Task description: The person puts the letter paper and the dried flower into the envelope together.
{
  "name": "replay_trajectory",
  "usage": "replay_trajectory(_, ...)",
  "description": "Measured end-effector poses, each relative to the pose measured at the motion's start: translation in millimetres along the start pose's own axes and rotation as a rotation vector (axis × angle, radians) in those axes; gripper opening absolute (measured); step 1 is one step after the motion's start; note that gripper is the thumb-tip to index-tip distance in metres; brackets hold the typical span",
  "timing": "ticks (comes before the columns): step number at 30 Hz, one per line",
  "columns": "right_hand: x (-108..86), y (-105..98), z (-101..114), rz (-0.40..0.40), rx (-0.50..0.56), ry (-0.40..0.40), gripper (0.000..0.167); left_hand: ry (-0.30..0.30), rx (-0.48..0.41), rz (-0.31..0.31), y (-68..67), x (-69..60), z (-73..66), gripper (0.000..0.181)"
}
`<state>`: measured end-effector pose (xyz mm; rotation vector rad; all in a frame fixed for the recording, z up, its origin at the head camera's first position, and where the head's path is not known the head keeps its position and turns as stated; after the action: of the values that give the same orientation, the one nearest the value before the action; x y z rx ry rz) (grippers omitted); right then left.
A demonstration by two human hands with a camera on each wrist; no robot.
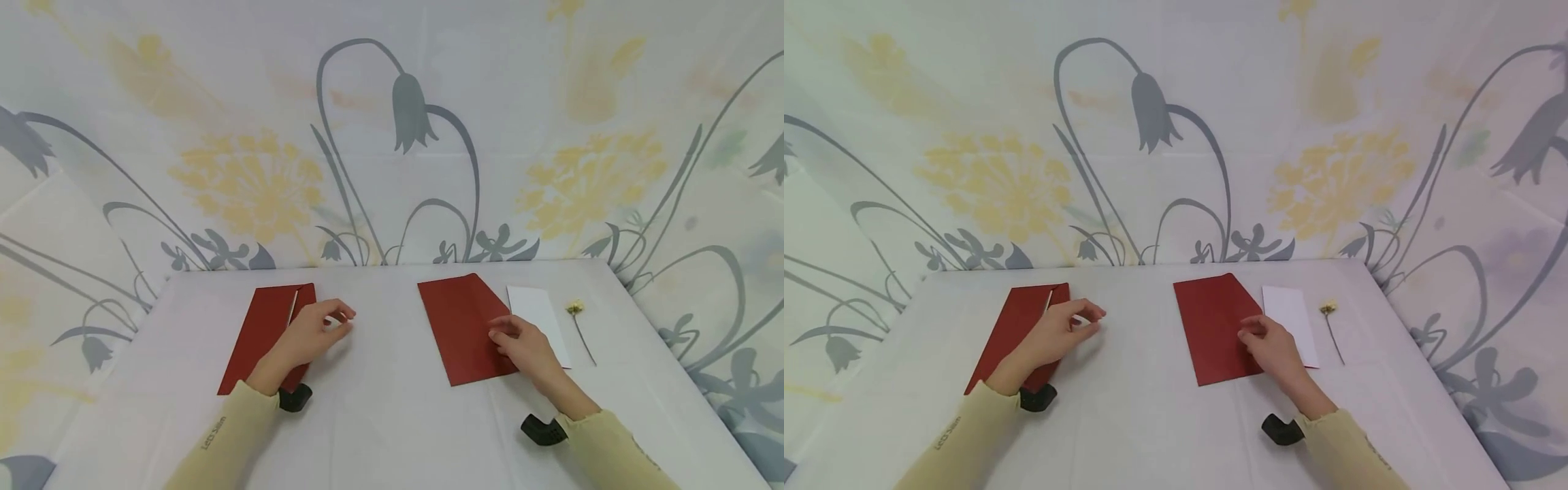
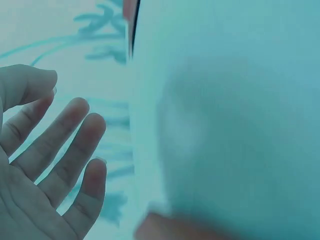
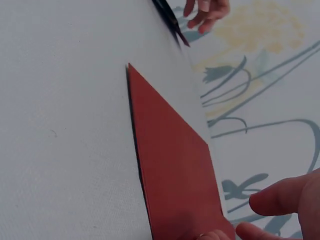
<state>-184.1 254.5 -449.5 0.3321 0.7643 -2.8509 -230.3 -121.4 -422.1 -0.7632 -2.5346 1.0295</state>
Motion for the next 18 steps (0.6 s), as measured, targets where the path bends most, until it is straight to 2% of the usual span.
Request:
replay_trajectory(6, -1.4, -1.4, 4.4, 0.006, -0.023, 0.026, 0.036, 0.058, -0.074, 0.100, 38.4, 27.9, -21.9, 0.015)
replay_trajectory(11, 0.7, 1.1, 6.4, 0.034, -0.020, 0.034, 0.037, 0.073, -0.099, 0.160, 67.0, 54.2, -36.3, 0.017)
replay_trajectory(18, -1.2, 4.4, 5.7, 0.045, 0.004, 0.045, 0.037, 0.066, -0.065, 0.222, 88.6, 85.3, -51.3, 0.020)
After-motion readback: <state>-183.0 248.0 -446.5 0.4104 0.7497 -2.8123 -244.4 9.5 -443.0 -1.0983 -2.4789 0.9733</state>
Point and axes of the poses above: each hand's wrist, its own x-axis towards the middle knuckle, its own y-axis out of the palm, z = x × y, the point moved 4 cm from there along x, towards the middle knuckle, and after that the axes turned 10 degrees about z, right-handed, at the moved point
